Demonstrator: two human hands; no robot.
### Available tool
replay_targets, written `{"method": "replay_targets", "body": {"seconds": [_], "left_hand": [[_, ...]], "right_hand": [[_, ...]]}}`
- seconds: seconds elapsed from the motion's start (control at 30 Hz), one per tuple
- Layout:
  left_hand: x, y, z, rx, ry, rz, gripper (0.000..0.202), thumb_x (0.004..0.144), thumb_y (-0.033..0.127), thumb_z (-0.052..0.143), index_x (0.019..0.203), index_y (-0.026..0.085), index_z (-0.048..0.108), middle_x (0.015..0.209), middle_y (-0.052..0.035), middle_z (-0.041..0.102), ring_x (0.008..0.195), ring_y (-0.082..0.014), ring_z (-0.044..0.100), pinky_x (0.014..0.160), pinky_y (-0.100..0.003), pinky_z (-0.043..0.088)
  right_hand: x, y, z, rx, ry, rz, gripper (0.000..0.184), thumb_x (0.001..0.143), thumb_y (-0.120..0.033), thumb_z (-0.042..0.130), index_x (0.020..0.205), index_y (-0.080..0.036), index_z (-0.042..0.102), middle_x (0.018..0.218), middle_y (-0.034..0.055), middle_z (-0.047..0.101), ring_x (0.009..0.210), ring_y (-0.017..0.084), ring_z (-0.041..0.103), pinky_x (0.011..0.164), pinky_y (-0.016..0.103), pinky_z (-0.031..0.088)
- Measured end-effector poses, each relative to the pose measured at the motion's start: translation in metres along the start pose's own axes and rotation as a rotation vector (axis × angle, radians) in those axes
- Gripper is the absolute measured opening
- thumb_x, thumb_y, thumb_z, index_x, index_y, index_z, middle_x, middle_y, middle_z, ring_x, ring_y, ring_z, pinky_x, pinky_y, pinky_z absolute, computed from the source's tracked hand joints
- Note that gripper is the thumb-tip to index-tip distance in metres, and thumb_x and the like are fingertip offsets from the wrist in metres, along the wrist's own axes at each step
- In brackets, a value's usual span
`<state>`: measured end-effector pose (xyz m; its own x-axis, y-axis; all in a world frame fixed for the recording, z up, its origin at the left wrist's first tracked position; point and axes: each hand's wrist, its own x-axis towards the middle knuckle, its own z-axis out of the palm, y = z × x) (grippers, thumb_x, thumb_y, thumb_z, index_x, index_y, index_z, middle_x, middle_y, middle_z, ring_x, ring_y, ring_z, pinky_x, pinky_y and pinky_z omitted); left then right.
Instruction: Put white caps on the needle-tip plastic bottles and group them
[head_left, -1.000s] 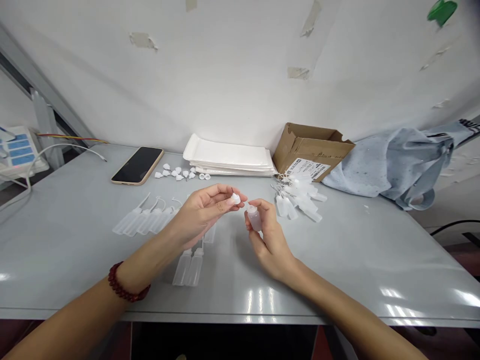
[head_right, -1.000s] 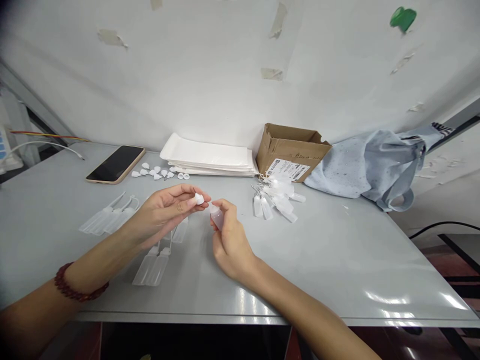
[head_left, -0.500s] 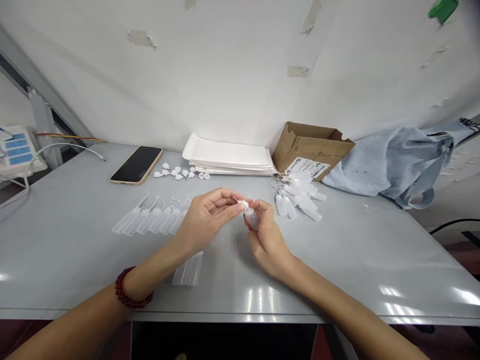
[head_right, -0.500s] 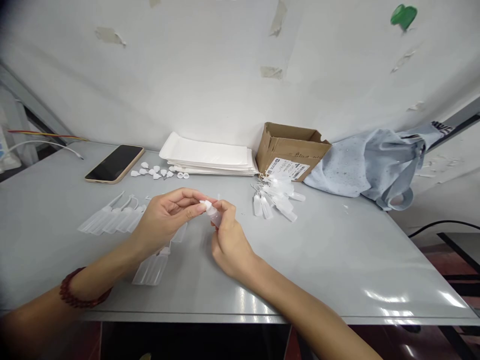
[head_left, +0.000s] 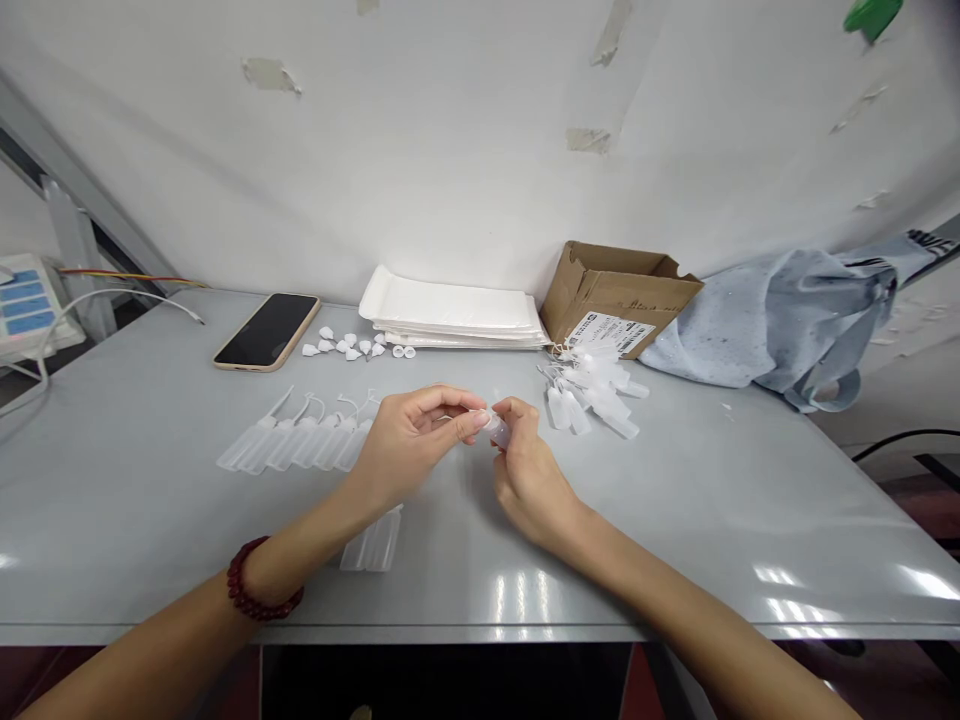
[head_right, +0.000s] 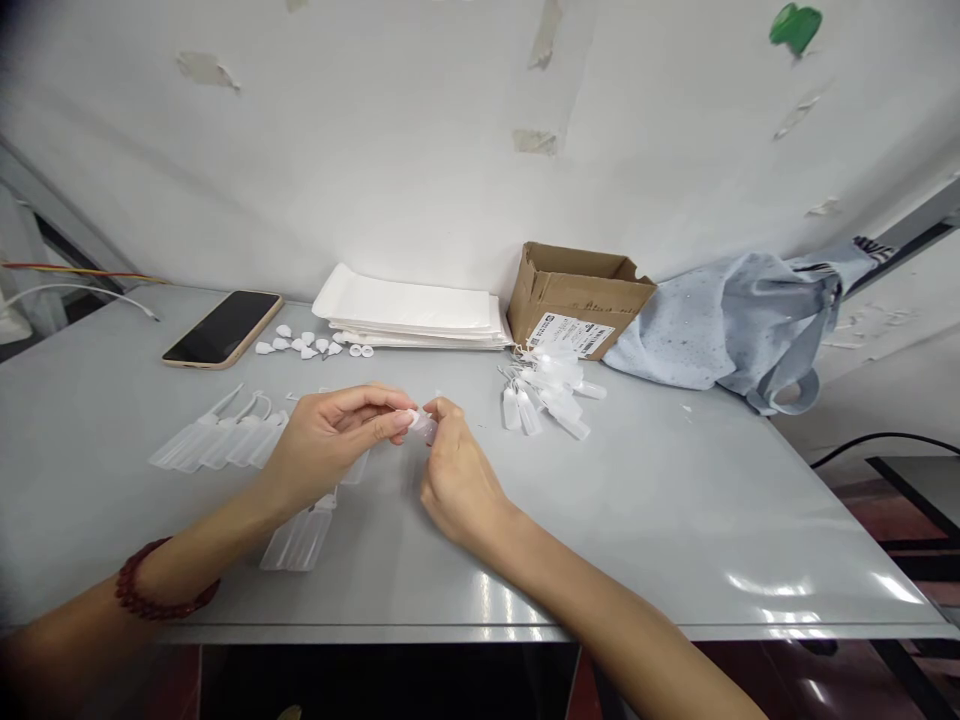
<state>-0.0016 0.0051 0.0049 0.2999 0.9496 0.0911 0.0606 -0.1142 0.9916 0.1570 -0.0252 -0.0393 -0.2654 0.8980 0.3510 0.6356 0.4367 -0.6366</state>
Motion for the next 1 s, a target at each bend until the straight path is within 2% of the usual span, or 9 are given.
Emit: {"method": "replay_targets", "body": {"seconds": [0.1,0.23,0.4,0.47,0.57,0.7,0.8,1.0], "left_hand": [[0.0,0.0,-0.001,0.006,-0.027,-0.012,0.018,0.075,0.032,0.07,0.083,0.016,0.07,0.082,-0.0034,0.07,0.068,-0.0142,0.063,0.069,-0.027,0.053],[0.0,0.001,-0.002,0.033,-0.034,-0.003,0.016,0.076,0.031,0.069,0.081,0.016,0.07,0.083,-0.004,0.069,0.071,-0.0152,0.063,0.07,-0.028,0.054],[0.001,0.001,-0.006,0.069,-0.084,0.071,0.016,0.077,0.032,0.068,0.083,0.017,0.072,0.092,-0.0048,0.067,0.084,-0.0177,0.062,0.074,-0.028,0.055],[0.001,-0.001,-0.008,0.082,-0.089,0.104,0.015,0.077,0.031,0.068,0.083,0.017,0.072,0.091,-0.0046,0.067,0.087,-0.0178,0.061,0.077,-0.027,0.054],[0.001,-0.002,-0.008,0.102,-0.091,0.155,0.012,0.078,0.028,0.067,0.08,0.017,0.072,0.088,-0.0042,0.067,0.085,-0.0168,0.061,0.077,-0.026,0.054],[0.0,-0.001,-0.008,0.1,-0.08,0.154,0.012,0.079,0.029,0.066,0.081,0.018,0.071,0.088,-0.0042,0.066,0.085,-0.0173,0.061,0.076,-0.027,0.055],[0.0,0.0,-0.009,0.066,-0.077,0.134,0.012,0.078,0.029,0.067,0.08,0.018,0.071,0.088,-0.0039,0.066,0.085,-0.0173,0.061,0.077,-0.028,0.055],[0.002,0.001,-0.01,0.036,-0.082,0.016,0.019,0.075,0.035,0.07,0.083,0.017,0.069,0.084,-0.0037,0.068,0.079,-0.0175,0.063,0.074,-0.029,0.054]], "right_hand": [[0.0,0.001,0.001,0.014,-0.015,0.012,0.054,0.071,-0.001,0.035,0.121,-0.02,0.022,0.109,0.0136,0.047,0.093,0.022,0.053,0.075,0.042,0.048],[-0.001,0.004,0.004,-0.047,-0.008,-0.052,0.054,0.073,-0.001,0.034,0.122,-0.019,0.02,0.11,0.0153,0.045,0.096,0.024,0.051,0.074,0.043,0.048],[0.0,0.005,0.003,-0.114,0.044,-0.037,0.057,0.075,-0.004,0.037,0.127,-0.017,0.016,0.106,0.0155,0.045,0.097,0.025,0.05,0.071,0.041,0.049],[0.001,0.002,0.0,-0.103,0.032,-0.025,0.054,0.074,-0.004,0.037,0.125,-0.015,0.021,0.107,0.0164,0.047,0.098,0.025,0.05,0.074,0.042,0.048],[0.003,-0.005,-0.008,-0.063,-0.056,0.012,0.041,0.076,-0.007,0.039,0.116,-0.015,0.035,0.105,0.0152,0.053,0.097,0.025,0.052,0.076,0.043,0.048],[0.005,-0.014,-0.018,0.064,-0.144,0.021,0.024,0.09,-0.024,0.041,0.112,-0.016,0.044,0.103,0.0118,0.059,0.091,0.023,0.056,0.076,0.038,0.047],[0.006,-0.016,-0.021,0.115,-0.122,0.038,0.025,0.096,-0.032,0.036,0.111,-0.017,0.048,0.1,0.0096,0.061,0.086,0.02,0.057,0.074,0.034,0.045],[0.007,-0.019,-0.02,0.123,-0.069,0.052,0.021,0.096,-0.028,0.034,0.103,-0.018,0.052,0.082,0.0039,0.06,0.071,0.016,0.055,0.063,0.028,0.041]]}}
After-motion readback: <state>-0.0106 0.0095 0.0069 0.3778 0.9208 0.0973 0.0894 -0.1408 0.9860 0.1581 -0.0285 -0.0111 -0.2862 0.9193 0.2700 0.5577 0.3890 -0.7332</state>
